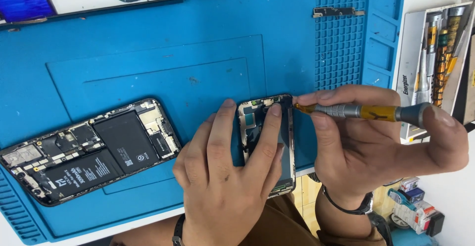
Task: Disassembling a smartphone to access internal components using precision screwdrivers and tweezers on a repair mat.
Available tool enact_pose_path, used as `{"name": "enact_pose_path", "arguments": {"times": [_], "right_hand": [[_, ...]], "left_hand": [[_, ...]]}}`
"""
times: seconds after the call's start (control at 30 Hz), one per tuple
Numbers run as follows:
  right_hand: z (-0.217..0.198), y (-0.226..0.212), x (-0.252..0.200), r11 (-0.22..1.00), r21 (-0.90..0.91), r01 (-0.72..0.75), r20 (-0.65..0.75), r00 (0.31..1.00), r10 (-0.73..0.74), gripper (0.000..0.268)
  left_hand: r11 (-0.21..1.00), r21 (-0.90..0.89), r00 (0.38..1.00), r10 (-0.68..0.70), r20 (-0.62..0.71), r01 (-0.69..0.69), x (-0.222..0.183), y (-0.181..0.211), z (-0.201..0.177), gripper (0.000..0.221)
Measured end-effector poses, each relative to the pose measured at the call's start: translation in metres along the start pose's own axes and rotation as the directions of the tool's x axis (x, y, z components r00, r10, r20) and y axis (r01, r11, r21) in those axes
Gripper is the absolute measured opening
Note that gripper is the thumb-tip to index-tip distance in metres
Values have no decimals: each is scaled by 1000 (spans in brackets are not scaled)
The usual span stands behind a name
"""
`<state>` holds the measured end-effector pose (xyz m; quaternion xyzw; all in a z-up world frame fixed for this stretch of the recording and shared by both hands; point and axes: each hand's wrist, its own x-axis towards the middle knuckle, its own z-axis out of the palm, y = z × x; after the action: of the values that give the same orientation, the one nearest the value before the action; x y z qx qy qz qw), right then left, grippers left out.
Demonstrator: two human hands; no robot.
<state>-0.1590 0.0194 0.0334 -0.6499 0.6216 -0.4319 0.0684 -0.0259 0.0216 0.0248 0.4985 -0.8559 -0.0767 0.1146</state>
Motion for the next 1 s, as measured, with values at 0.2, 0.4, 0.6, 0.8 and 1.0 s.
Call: {"name": "enact_pose_path", "arguments": {"times": [0.2, 0.4, 0.6, 0.8, 1.0], "right_hand": [[-15, 12, -27, 971, 28, -237, 108, 967, 232, 23], [-19, 25, -13, 977, 117, 179, 189, 962, -198, 62], [-20, 29, -33, 991, -50, 122, 100, 988, -117, 51], [-16, 23, -23, 983, 124, 137, 123, 981, -152, 71], [-14, 21, -31, 995, 76, 66, 29, 997, -68, 60]], "left_hand": [[999, -42, 999, -17, -38, 15, 3, 1, 0, 32], [999, -40, 999, -28, -26, 27, -1, 1, 4, 29], [1000, -24, 1000, -14, -17, 14, -5, 0, 5, 29], [1000, 5, 999, -9, -38, 9, -6, 1, 2, 31], [1000, 28, 999, 6, -37, -5, -8, 0, 1, 31]]}}
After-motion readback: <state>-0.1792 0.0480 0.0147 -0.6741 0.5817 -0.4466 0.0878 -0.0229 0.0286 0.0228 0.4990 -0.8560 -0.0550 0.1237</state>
